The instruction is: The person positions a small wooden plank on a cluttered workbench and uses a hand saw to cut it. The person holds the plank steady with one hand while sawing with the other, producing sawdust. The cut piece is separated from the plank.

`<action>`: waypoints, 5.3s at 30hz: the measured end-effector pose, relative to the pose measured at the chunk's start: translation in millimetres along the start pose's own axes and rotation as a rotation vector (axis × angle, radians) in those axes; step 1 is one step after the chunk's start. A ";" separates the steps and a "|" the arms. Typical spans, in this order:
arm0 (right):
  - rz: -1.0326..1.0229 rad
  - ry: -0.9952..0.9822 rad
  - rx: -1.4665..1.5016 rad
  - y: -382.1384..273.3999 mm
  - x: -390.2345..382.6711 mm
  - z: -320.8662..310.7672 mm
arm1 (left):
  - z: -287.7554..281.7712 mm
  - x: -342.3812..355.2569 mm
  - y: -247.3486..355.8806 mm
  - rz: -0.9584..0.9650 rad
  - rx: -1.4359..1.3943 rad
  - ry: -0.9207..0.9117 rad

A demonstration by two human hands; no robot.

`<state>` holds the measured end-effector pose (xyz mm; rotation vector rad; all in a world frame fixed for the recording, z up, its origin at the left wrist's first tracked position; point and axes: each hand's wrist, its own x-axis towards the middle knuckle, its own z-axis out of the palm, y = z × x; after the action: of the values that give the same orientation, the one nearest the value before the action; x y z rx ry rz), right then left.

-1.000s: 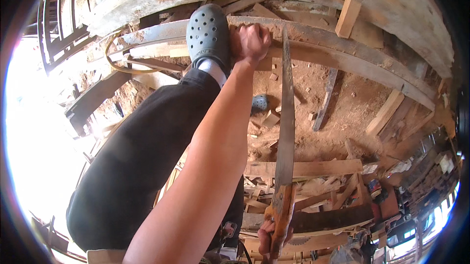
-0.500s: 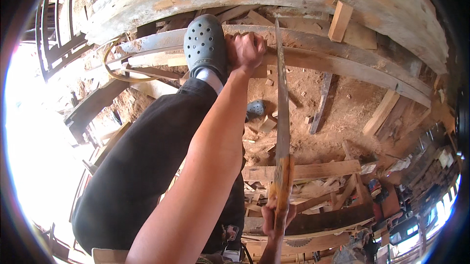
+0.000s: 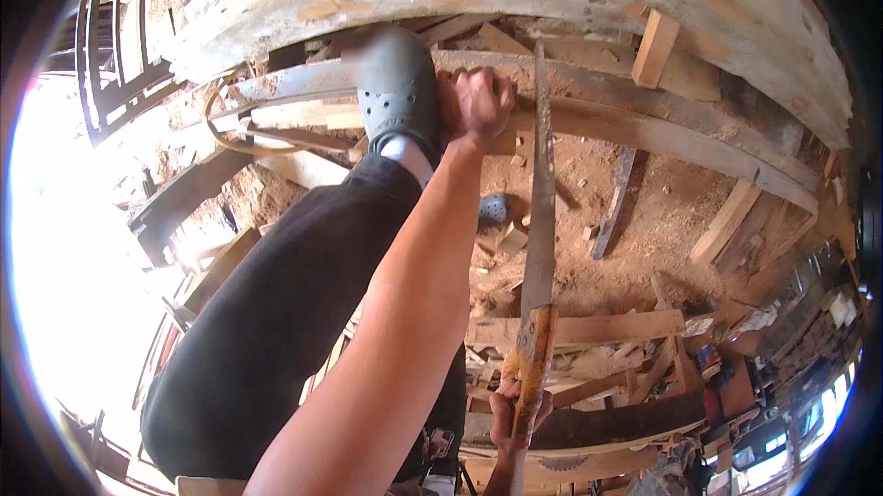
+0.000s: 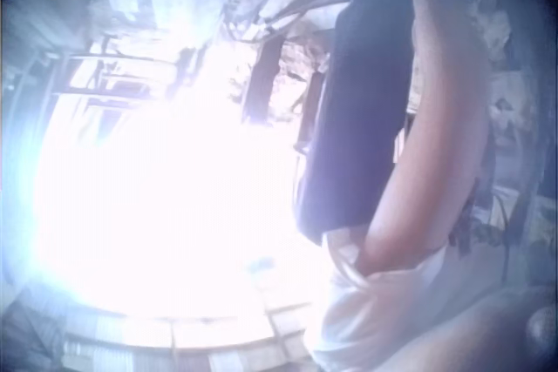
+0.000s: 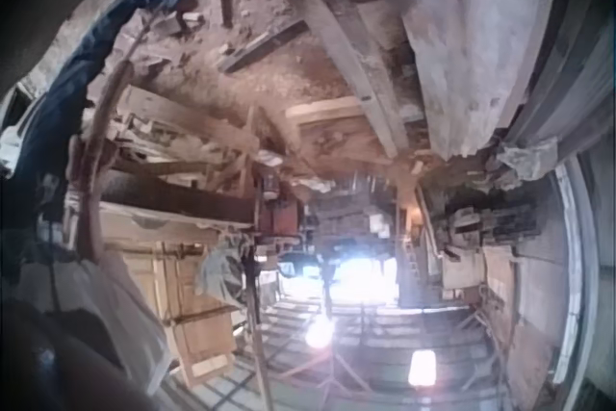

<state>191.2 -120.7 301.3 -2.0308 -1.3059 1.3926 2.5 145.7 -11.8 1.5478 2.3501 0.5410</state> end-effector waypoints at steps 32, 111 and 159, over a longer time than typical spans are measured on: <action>-0.008 -0.032 0.016 19.0 42.1 17.1 | -6.9 -1.9 3.0 -0.017 -0.017 -0.045; -0.067 -0.408 -0.470 4.1 33.5 -0.8 | -1.5 -4.5 -4.4 0.010 0.038 -0.138; 0.130 -0.196 0.146 -4.8 82.8 21.5 | -12.6 1.5 4.8 -0.003 0.065 -0.197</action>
<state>177.7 -53.5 250.0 -1.9523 -1.1252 1.7300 0.5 146.9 1.6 1.5487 2.2400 0.2980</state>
